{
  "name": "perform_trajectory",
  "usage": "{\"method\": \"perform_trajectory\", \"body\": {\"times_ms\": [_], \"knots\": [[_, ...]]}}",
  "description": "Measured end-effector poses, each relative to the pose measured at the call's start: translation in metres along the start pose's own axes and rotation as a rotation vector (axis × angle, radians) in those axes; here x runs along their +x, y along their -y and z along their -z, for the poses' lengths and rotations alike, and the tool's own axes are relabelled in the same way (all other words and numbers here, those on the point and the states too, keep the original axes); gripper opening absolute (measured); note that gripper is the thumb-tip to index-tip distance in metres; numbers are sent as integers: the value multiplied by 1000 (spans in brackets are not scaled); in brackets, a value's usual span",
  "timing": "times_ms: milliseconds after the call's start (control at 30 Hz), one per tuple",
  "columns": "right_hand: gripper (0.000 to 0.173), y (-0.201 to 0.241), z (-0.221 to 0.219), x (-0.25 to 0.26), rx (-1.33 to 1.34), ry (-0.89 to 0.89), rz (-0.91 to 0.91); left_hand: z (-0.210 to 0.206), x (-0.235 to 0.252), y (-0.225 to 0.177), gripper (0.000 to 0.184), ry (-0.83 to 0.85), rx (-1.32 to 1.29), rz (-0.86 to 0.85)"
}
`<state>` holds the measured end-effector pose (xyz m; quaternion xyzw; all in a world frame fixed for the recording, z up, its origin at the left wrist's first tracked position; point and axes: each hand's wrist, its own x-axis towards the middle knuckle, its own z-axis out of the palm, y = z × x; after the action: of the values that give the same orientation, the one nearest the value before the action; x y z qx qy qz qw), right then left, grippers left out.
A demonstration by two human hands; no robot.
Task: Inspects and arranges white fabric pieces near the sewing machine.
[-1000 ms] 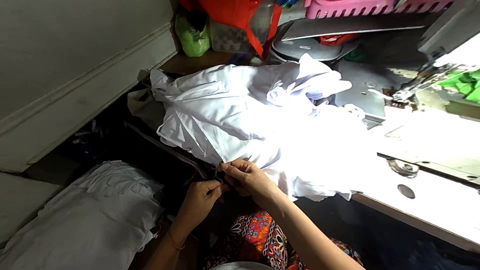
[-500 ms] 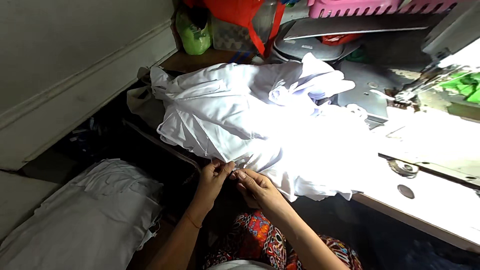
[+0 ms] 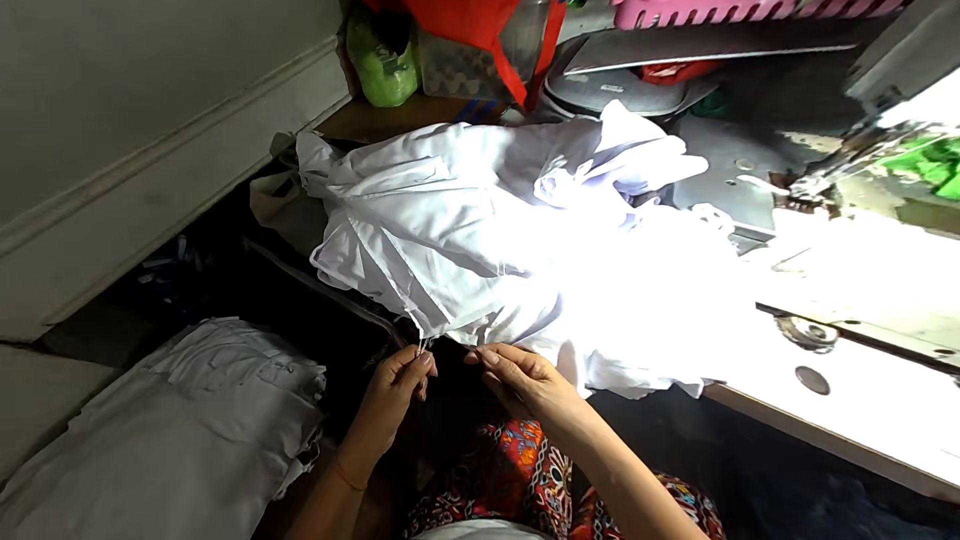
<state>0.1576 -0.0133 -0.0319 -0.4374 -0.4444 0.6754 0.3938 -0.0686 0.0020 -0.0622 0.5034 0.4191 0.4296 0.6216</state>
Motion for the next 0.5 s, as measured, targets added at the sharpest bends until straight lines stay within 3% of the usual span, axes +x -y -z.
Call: {"method": "perform_trajectory", "body": {"times_ms": [300,500], "knots": [[25,10,-15,19,-50,54,-94,4,-3,-5,27,-20,148,-63],[22,12,-31,30,-11,-182,-120,12,-4,3,28,-95,298,-83]]}}
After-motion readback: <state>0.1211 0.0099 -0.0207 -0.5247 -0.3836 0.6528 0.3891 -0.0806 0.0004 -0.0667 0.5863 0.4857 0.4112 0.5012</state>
